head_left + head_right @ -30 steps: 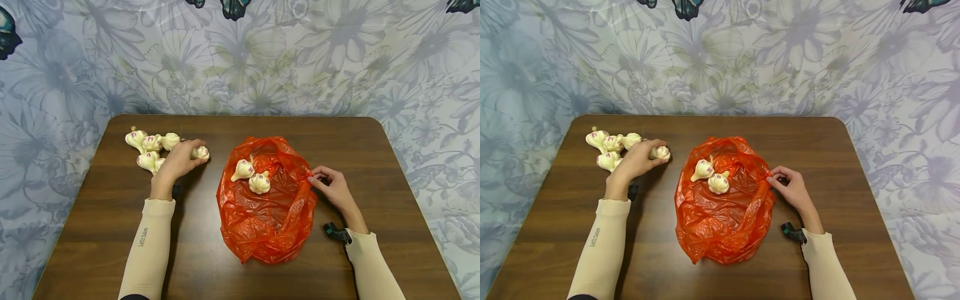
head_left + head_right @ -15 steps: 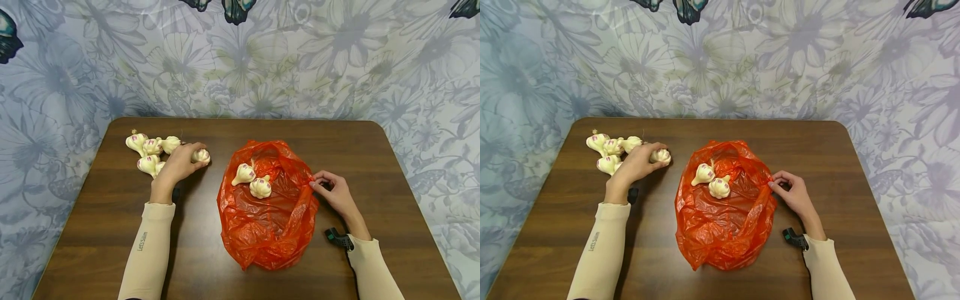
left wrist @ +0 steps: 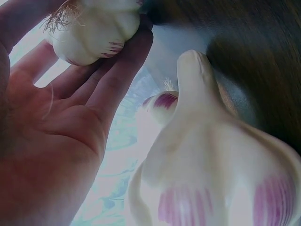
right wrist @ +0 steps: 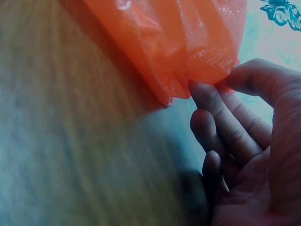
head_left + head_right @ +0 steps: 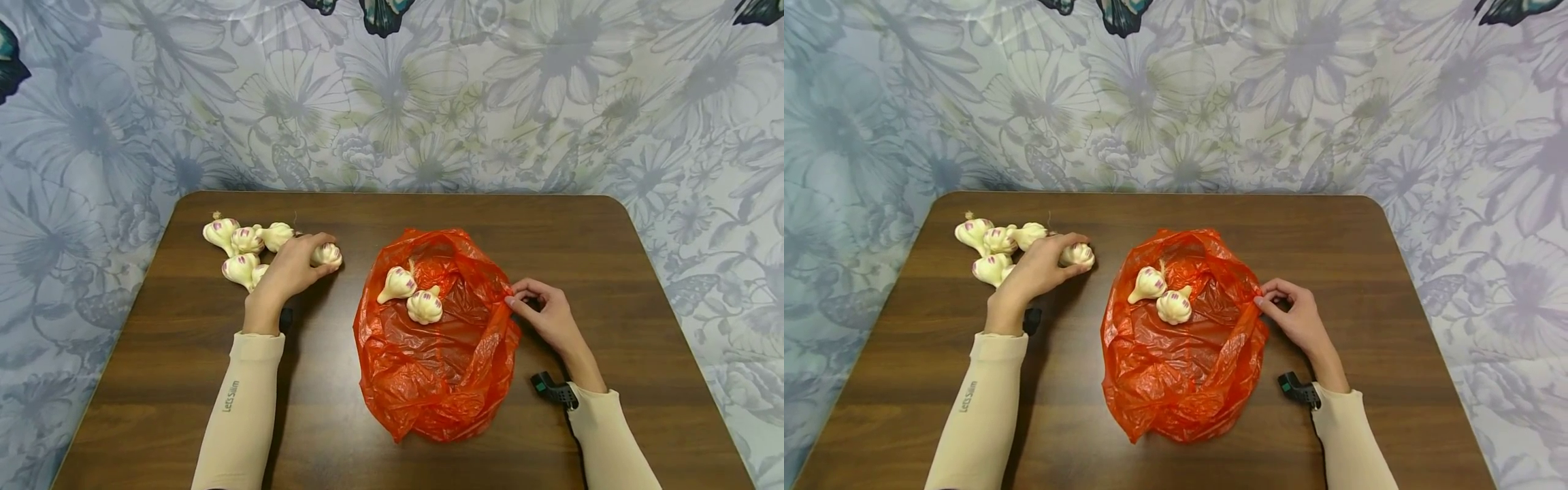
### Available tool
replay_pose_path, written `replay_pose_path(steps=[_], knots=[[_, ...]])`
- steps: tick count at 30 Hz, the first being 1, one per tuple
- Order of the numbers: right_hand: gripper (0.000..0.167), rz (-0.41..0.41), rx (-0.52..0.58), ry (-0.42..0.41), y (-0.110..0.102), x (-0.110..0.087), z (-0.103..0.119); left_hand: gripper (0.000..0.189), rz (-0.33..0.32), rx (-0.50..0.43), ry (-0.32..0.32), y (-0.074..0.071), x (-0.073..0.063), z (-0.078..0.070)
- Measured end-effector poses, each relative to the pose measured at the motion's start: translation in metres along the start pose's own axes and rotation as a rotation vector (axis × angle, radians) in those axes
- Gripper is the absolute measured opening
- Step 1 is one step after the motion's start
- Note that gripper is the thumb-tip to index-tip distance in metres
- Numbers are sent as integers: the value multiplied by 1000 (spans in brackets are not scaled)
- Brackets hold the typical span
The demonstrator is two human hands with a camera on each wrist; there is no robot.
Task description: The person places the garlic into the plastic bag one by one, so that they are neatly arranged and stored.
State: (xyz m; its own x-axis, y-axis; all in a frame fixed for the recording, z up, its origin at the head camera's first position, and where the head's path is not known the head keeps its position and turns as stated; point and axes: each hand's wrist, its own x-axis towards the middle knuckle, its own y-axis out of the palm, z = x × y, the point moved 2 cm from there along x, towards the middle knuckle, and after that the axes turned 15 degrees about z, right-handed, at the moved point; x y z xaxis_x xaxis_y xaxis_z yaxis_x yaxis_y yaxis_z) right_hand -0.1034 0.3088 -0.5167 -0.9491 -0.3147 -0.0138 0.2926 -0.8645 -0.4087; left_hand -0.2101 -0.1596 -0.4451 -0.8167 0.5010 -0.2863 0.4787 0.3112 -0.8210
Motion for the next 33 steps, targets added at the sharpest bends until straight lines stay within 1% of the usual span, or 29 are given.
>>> replay_pose_path(steps=[6,13,21,26,29,33], knots=[[5,-2,12,-13,0,0,4,50,-4,2,12,-1,0,0],[8,7,-1,-28,0,0,9,49,-8,1,13,-1,-1,0],[4,-3,-18,-14,0,-3,5,50,-7,-10,20,2,-1,-1],[4,-8,-23,-14,0,-2,3,50,-11,-4,27,1,-2,-1],[4,-8,-24,-16,0,-2,3,51,-20,-3,37,0,-3,-3],[5,-1,-18,-27,1,-1,3,51,-60,-11,53,-6,-10,-10]])
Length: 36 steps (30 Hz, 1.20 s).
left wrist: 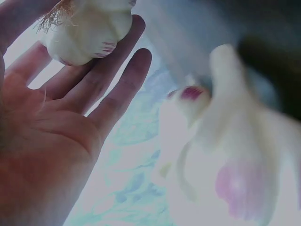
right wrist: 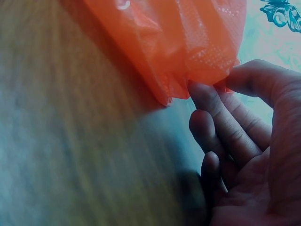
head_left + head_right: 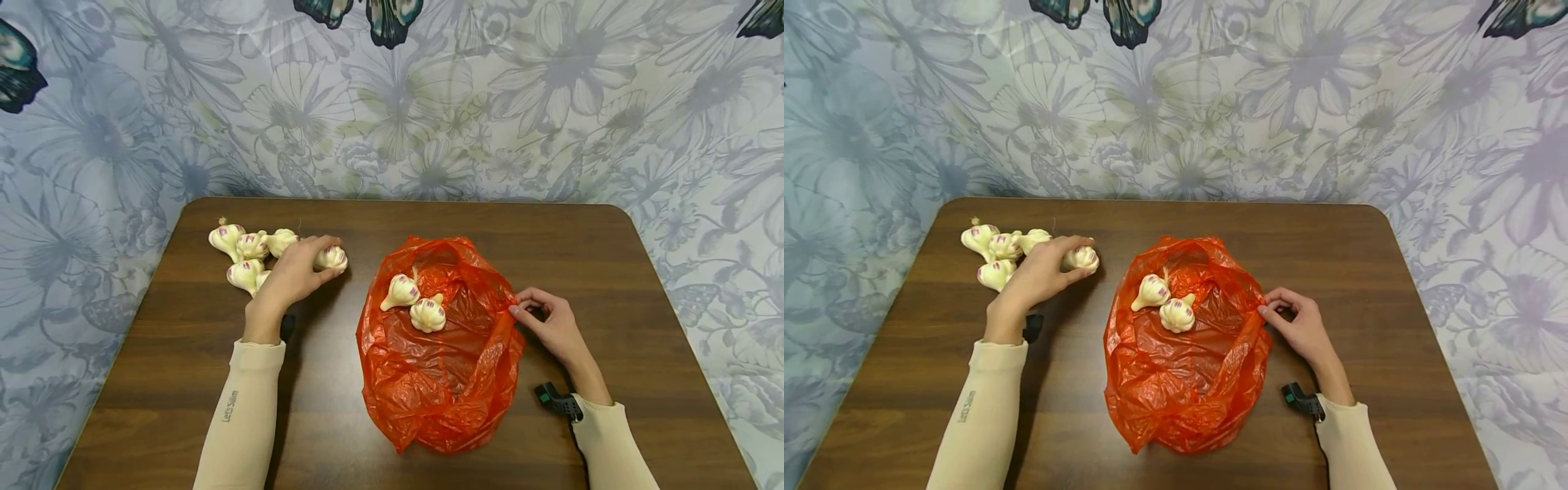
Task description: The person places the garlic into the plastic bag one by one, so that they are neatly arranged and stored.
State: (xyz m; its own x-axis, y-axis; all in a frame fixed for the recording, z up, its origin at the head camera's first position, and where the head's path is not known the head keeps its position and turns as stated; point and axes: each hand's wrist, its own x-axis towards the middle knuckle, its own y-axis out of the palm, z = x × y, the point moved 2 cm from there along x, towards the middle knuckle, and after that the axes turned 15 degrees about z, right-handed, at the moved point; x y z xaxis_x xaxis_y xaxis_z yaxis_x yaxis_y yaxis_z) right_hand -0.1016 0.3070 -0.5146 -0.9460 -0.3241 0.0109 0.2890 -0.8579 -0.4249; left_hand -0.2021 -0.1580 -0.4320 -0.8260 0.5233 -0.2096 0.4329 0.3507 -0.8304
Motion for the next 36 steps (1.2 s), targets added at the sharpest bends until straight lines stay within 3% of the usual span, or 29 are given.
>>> replay_pose_path(steps=[9,20,36], knots=[[4,-6,2,19,1,-1,0,52,-136,-2,55,-16,-16,-11],[4,-9,-7,19,1,-1,2,53,-178,15,67,-20,-20,-20],[5,20,-6,26,-12,8,-2,55,-164,56,146,-16,-10,-64]])
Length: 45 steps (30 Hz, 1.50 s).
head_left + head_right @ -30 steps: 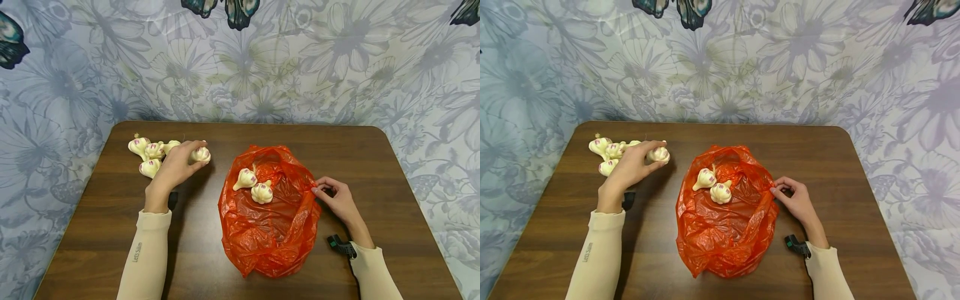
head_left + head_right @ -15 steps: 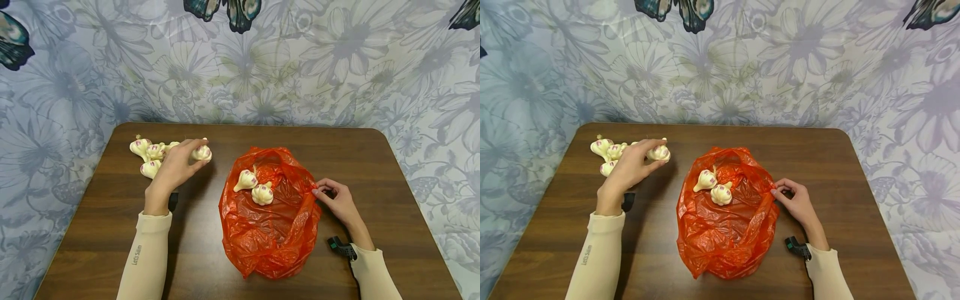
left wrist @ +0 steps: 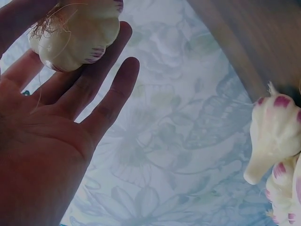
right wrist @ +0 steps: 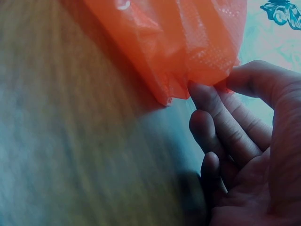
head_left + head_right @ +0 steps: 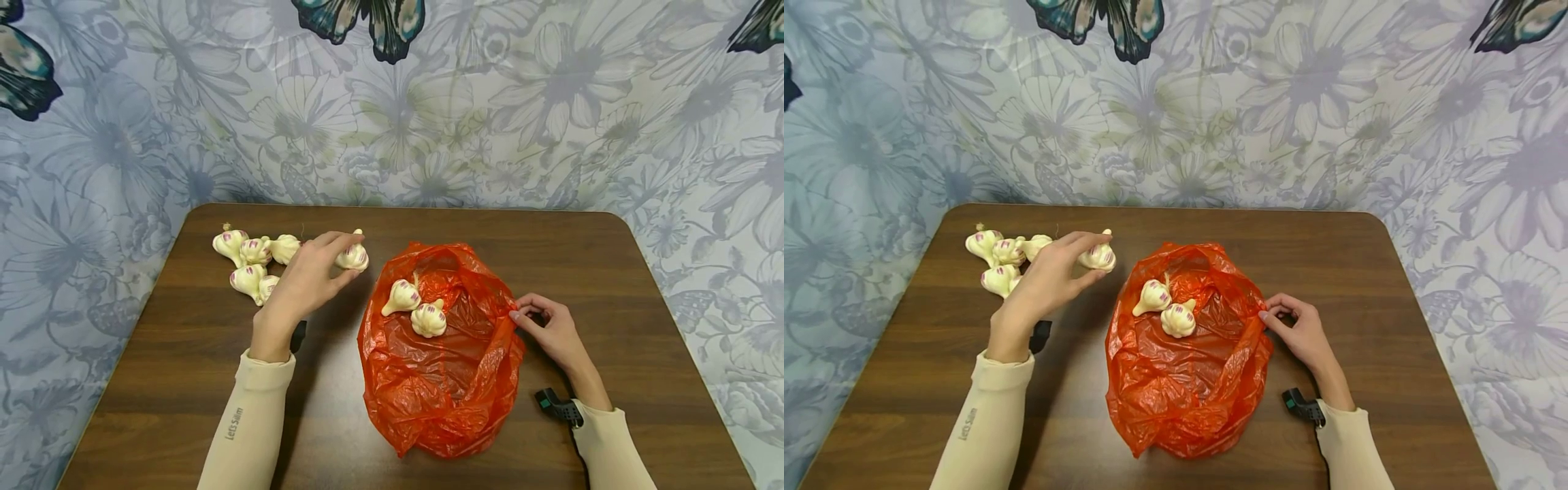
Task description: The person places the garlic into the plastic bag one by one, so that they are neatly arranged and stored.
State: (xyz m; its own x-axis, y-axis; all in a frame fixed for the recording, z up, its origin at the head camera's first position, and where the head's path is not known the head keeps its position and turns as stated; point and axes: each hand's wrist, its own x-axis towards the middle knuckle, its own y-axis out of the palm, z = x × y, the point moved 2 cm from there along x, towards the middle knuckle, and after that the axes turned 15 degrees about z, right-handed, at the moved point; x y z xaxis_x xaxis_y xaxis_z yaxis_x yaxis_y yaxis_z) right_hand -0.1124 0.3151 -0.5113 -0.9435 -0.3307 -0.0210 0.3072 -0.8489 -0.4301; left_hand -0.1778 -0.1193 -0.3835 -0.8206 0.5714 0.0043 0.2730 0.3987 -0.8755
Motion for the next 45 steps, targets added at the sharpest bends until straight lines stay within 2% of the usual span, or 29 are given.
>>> replay_pose_path(steps=[6,15,21,28,40,45], knots=[[4,2,1,-5,0,1,-1,53,2,22,26,3,2,-10],[3,-4,2,-7,1,0,-1,50,22,63,154,15,9,-32],[3,-5,-8,-7,1,1,-1,51,18,84,175,22,10,-41],[5,4,-10,-5,0,0,-1,54,38,76,236,28,11,-53],[4,1,-9,-3,1,0,-2,52,87,55,260,31,10,-60],[6,5,-9,0,0,0,-2,48,164,21,253,30,7,-62]])
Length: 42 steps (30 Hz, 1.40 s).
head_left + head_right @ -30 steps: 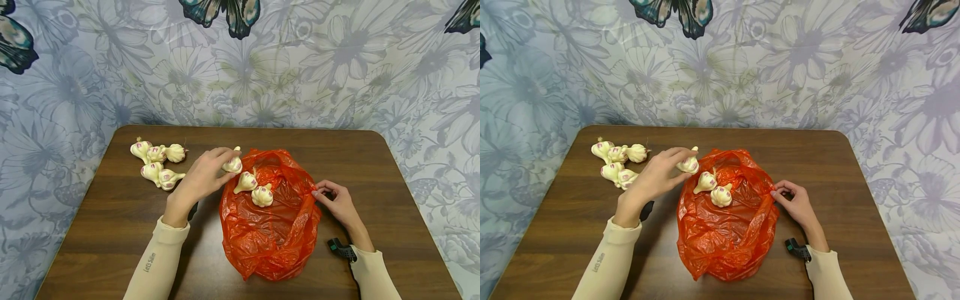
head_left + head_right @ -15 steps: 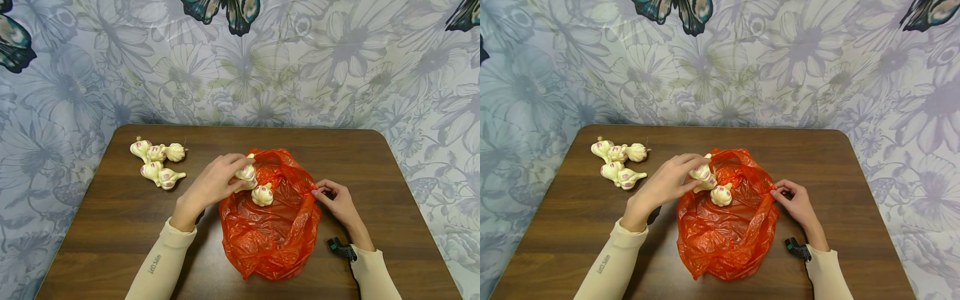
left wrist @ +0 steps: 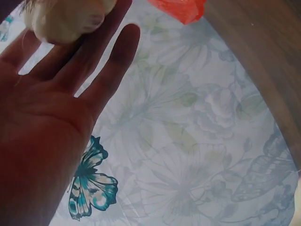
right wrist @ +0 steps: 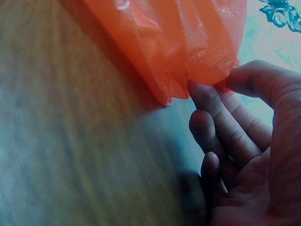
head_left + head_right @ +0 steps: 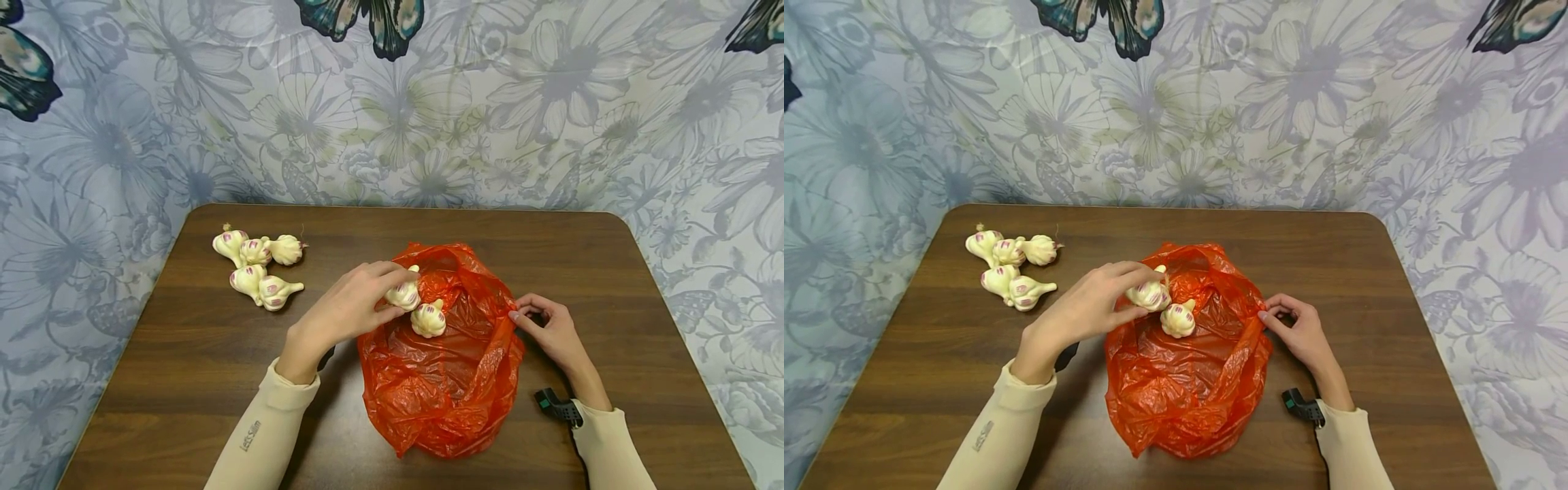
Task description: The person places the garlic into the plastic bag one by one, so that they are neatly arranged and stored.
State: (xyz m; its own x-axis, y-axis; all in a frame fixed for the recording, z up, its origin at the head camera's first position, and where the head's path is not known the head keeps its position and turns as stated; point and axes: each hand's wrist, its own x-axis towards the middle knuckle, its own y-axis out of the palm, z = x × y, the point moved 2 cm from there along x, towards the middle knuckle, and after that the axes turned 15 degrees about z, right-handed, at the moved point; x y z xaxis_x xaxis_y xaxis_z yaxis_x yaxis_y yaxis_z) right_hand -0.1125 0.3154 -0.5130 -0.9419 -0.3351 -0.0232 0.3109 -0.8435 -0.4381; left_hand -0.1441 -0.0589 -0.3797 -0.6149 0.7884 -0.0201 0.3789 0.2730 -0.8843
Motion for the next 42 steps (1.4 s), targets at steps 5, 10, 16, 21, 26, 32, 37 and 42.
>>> replay_pose_path(steps=[5,10,16,21,26,32,37,42], knots=[[5,-1,7,-3,0,0,0,47,111,-54,-30,1,-2,-4],[5,-2,15,-8,0,1,1,46,192,-55,-17,5,0,-5],[7,3,10,-19,0,1,3,42,228,-71,-5,9,3,-5],[7,4,8,-23,0,1,2,41,267,-89,-28,12,4,-6],[7,7,17,-20,0,1,0,38,314,-88,-50,17,5,-6],[6,7,16,-26,0,0,0,37,340,-87,-68,19,6,-6],[6,3,11,-26,0,0,1,37,359,-65,-94,22,8,-5],[5,-2,6,-12,0,0,1,38,365,-51,-99,24,9,-6]])
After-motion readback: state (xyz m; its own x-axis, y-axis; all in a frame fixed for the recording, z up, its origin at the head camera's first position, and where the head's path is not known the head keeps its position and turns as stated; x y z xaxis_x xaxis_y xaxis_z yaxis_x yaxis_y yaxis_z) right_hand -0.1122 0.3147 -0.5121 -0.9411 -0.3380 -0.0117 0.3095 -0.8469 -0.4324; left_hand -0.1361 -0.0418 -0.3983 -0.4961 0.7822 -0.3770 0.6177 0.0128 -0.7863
